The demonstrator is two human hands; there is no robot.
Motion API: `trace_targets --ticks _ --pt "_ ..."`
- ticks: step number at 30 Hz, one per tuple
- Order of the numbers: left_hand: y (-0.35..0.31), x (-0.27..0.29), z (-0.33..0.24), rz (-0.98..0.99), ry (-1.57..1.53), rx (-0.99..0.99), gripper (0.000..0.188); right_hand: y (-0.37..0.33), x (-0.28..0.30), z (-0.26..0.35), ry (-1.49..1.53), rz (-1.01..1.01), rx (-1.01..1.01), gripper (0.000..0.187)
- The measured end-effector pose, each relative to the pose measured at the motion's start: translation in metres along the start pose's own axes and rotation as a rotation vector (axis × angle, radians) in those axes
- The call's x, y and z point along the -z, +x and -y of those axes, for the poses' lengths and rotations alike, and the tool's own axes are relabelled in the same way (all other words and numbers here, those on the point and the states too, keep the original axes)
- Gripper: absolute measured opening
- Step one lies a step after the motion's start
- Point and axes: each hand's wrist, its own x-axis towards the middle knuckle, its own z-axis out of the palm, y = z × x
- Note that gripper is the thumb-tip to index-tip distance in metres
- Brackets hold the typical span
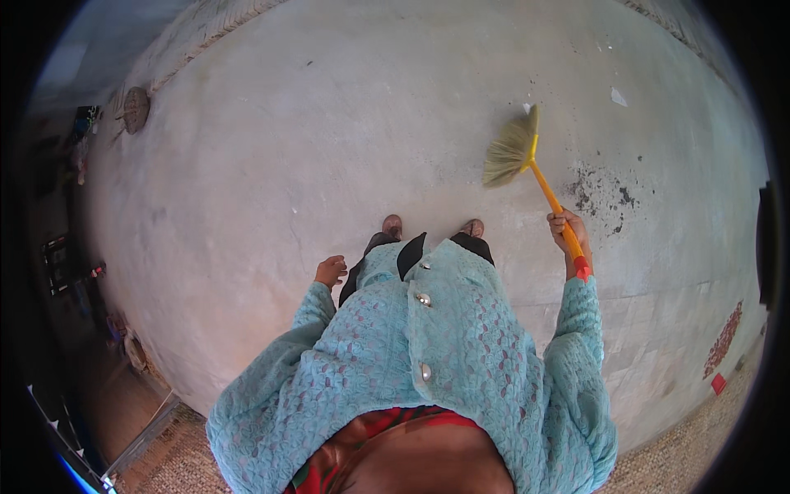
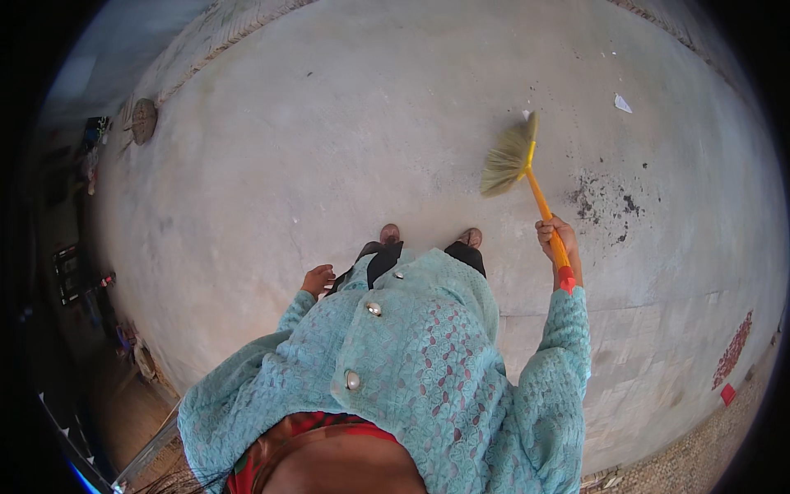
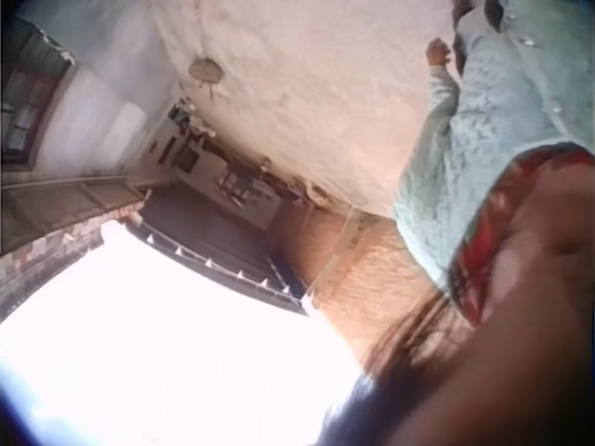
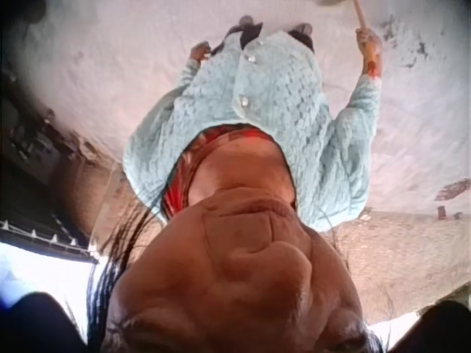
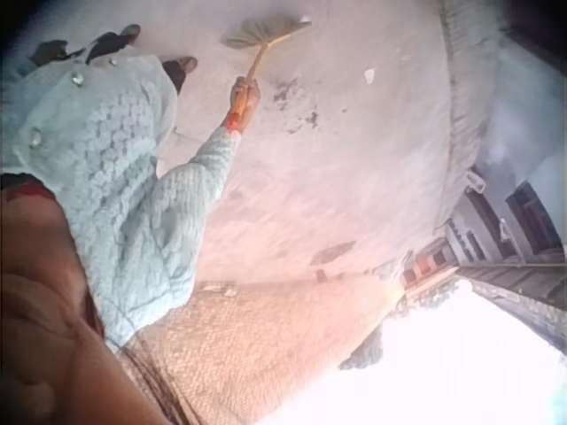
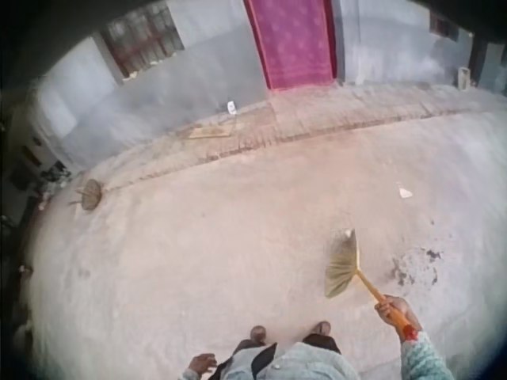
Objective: The person sweeps a concrete rooftop terrace using a yellow broom. They move around the area, sweeping debris and dust into piles, occasionally adjusting their position to cover different sections of the floor.
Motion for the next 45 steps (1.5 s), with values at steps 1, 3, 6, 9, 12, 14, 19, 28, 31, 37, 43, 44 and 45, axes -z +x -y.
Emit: trace_targets --ticks 1,3,6,9,12,14,19,28,31,37,43,44,45 --pt "-0.006 -0.005 -0.010 -0.004 0.006 -0.011 0.031 -0.009 -0.007 0.011 -0.073 -0.055 0.083 0.016" --pt "-0.014 -0.012 -0.020 -0.024 0.014 -0.026 0.032 -0.022 -0.030 0.020 -0.147 -0.143 0.211 0.025" --pt "-0.020 -0.023 -0.031 -0.042 0.046 -0.039 0.032 -0.035 -0.056 0.011 -0.270 -0.181 0.409 0.049" --pt "-0.026 -0.029 -0.026 -0.055 0.030 -0.049 0.031 -0.046 -0.077 -0.006 -0.277 -0.137 0.421 0.063" --pt "-0.027 -0.034 -0.014 -0.065 0.024 -0.024 0.030 -0.060 -0.096 -0.009 -0.182 0.090 0.310 0.070" --pt "-0.035 -0.043 -0.021 -0.073 0.075 -0.076 0.030 -0.054 -0.098 -0.012 -0.081 0.222 0.202 0.069" --pt "-0.039 -0.045 -0.026 -0.074 0.167 -0.257 0.032 0.011 -0.120 -0.030 0.099 0.460 -0.082 0.048" --pt "0.015 -0.057 -0.074 -0.042 0.005 -0.011 0.024 0.152 -0.144 0.011 0.385 0.355 -0.240 0.016" --pt "0.060 -0.065 -0.094 0.015 -0.082 0.077 0.025 0.147 -0.125 0.080 0.279 0.227 -0.171 0.014" --pt "0.089 -0.080 -0.196 0.065 -0.173 -0.043 0.028 0.106 -0.140 0.163 -0.018 -0.105 0.080 0.009" --pt "0.114 -0.077 -0.236 0.030 -0.128 -0.012 0.030 0.087 -0.214 0.152 0.002 -0.089 0.284 0.008" --pt "0.115 -0.078 -0.240 0.027 -0.115 0.001 0.030 0.087 -0.217 0.149 0.016 -0.011 0.271 0.011" --pt "0.115 -0.079 -0.244 0.013 -0.130 -0.006 0.030 0.088 -0.221 0.147 0.027 0.068 0.254 0.014"
